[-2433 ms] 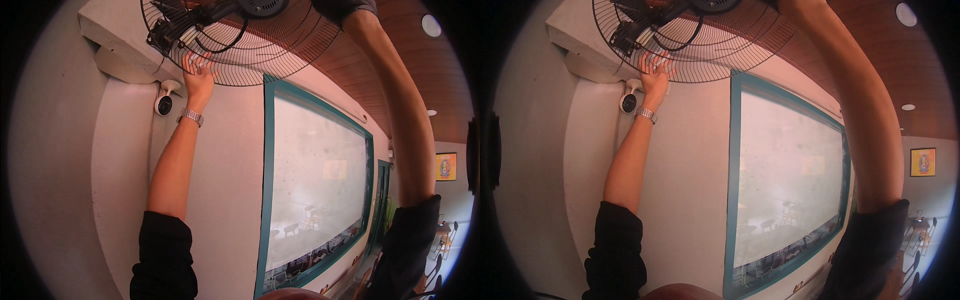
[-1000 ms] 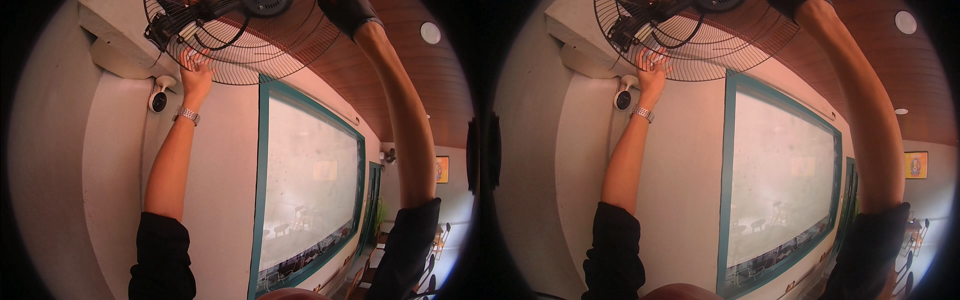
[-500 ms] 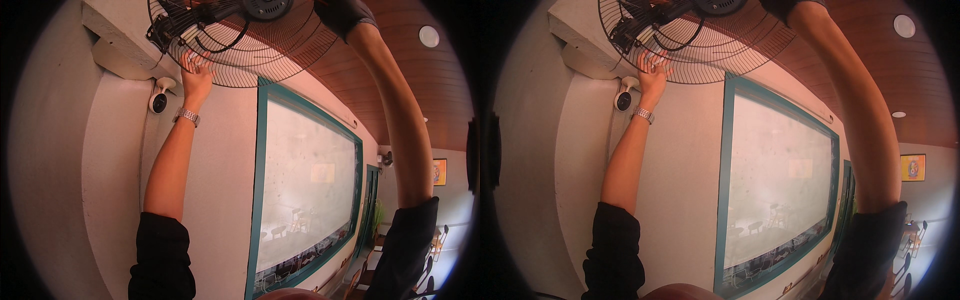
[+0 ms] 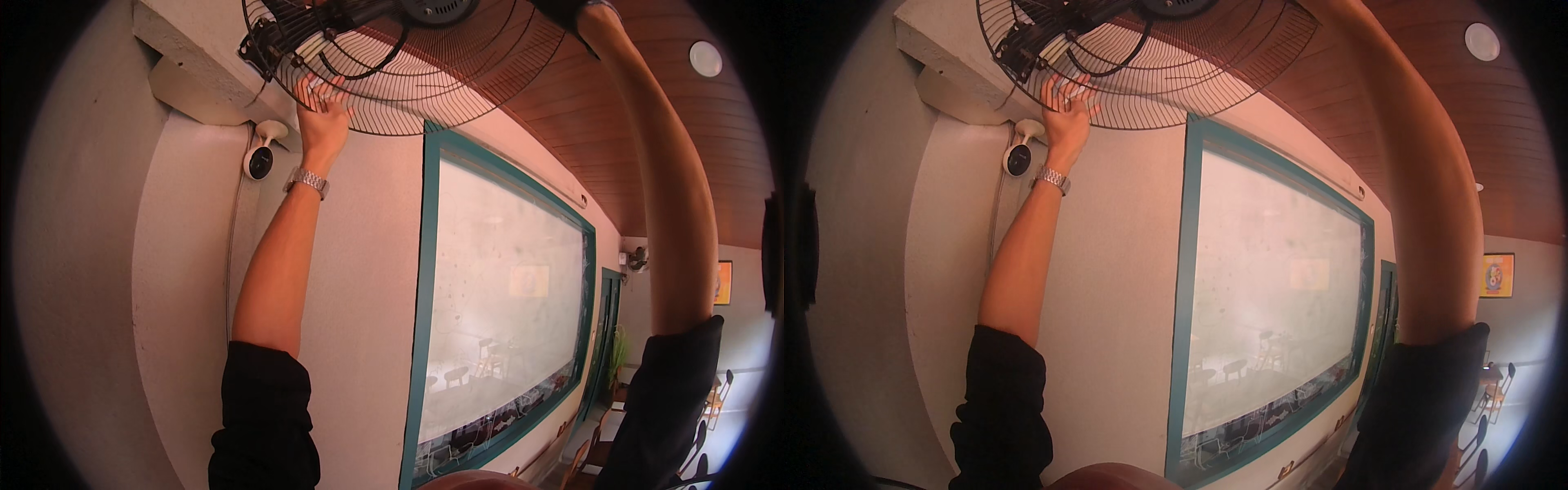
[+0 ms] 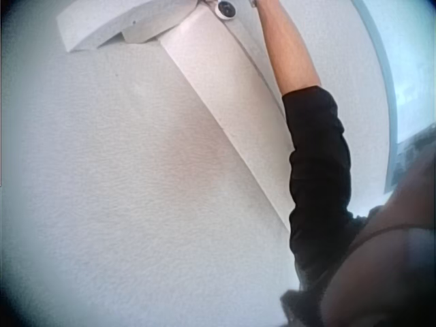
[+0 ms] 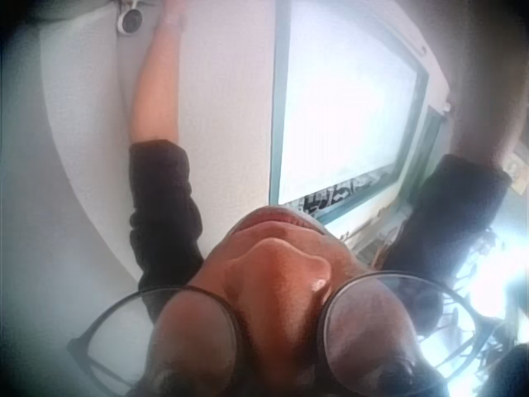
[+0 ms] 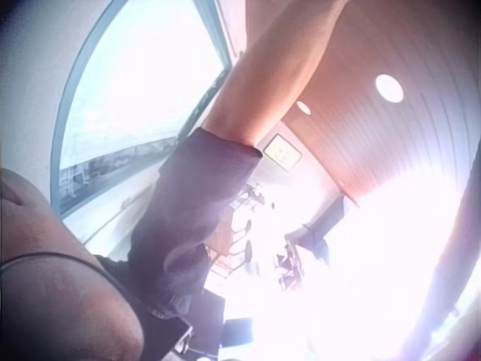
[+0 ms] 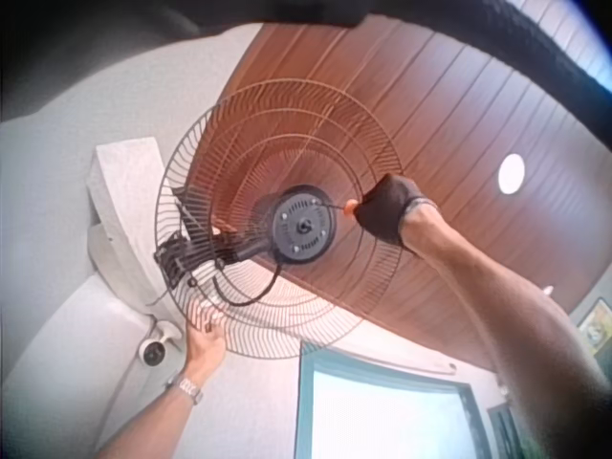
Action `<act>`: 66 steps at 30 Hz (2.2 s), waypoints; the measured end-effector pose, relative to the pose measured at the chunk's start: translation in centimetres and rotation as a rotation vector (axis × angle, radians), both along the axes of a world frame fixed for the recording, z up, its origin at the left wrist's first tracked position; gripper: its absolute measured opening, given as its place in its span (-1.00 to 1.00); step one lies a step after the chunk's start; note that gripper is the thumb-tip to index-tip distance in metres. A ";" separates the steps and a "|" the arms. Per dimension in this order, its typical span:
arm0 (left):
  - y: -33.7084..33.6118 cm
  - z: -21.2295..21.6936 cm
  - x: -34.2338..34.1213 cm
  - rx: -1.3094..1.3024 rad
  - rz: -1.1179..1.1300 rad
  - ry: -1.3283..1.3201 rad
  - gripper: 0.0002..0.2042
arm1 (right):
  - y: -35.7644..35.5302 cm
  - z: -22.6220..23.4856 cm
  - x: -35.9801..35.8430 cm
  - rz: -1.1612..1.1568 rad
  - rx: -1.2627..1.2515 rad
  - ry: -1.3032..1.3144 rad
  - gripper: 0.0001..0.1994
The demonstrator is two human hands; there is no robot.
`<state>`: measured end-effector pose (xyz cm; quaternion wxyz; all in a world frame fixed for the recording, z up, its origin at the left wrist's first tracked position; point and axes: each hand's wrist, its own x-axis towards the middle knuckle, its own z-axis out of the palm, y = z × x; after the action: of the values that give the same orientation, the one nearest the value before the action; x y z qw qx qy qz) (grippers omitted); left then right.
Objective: The person assembles a wall-mounted fan by attaching the fan blades to the motor housing and securing the protective cage. The person uses a screwdriver to tighten screws and aligns the components by hand.
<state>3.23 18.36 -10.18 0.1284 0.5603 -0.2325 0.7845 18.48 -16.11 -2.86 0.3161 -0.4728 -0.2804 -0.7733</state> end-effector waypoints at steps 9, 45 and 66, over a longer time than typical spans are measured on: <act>0.2 0.2 -0.2 -0.005 -0.073 -0.013 -0.40 | -0.6 0.3 -0.7 0.573 -0.125 0.389 -0.48; -0.5 0.1 0.2 -0.029 -0.025 0.015 -0.45 | 1.9 -5.8 -2.7 0.278 -0.121 -0.058 -0.67; 0.0 0.1 -0.4 -0.021 0.001 0.006 -0.44 | 3.3 -6.6 -5.2 0.092 -0.118 -0.021 -0.69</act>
<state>2.85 18.35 -10.11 0.1346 0.5616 -0.2238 0.7851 13.32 -12.85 -9.45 0.3198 -0.4692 -0.3501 -0.7450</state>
